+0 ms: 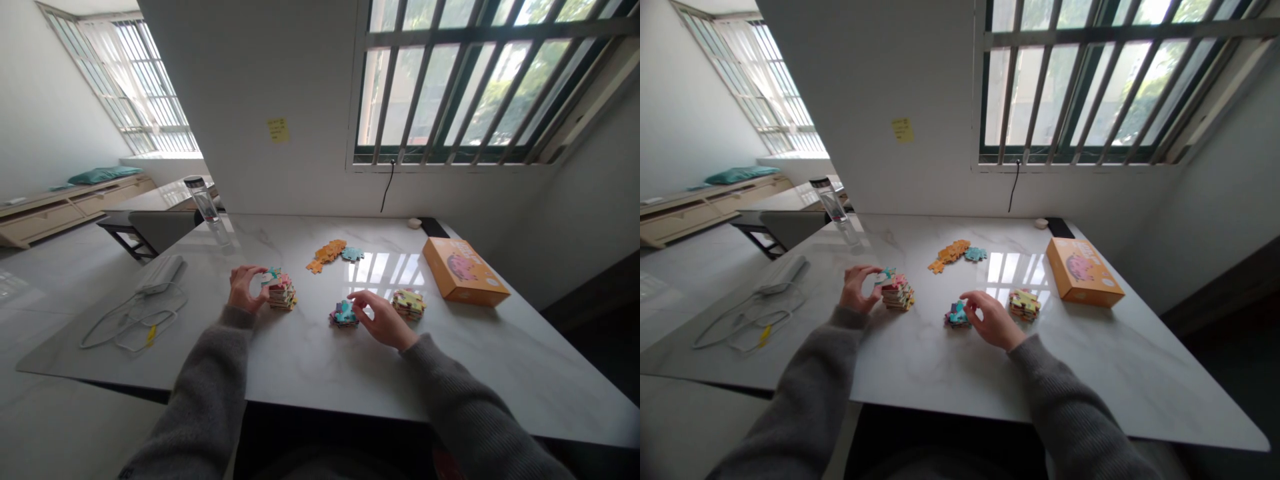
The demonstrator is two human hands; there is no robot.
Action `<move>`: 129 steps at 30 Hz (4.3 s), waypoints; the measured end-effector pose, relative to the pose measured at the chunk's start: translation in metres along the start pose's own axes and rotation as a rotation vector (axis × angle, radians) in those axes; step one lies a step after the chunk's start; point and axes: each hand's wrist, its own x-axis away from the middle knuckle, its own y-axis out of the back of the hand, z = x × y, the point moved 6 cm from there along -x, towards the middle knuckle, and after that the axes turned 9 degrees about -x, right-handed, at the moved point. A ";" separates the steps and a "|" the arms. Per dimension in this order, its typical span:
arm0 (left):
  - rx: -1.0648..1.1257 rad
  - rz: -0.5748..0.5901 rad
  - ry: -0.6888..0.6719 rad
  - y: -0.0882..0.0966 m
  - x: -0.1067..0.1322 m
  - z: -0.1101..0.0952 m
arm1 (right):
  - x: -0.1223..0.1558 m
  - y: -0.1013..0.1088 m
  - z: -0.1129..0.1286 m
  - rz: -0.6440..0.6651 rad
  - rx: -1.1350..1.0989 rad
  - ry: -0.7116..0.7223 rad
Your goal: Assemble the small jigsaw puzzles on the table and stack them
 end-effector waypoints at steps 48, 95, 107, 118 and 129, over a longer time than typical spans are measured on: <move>0.445 0.347 -0.300 -0.047 0.031 -0.164 | 0.001 -0.002 0.004 0.123 -0.060 0.073; 0.211 0.224 -0.081 0.028 0.004 -0.052 | 0.004 -0.007 0.003 0.162 -0.019 0.042; 0.148 0.547 -0.076 -0.003 0.094 -0.080 | 0.003 -0.012 0.008 0.157 0.033 0.045; 0.308 0.303 -0.068 0.018 0.077 -0.087 | 0.003 -0.011 0.009 0.117 0.022 0.065; 0.406 0.423 -0.375 -0.040 0.019 -0.159 | 0.005 -0.003 0.011 0.038 -0.049 0.070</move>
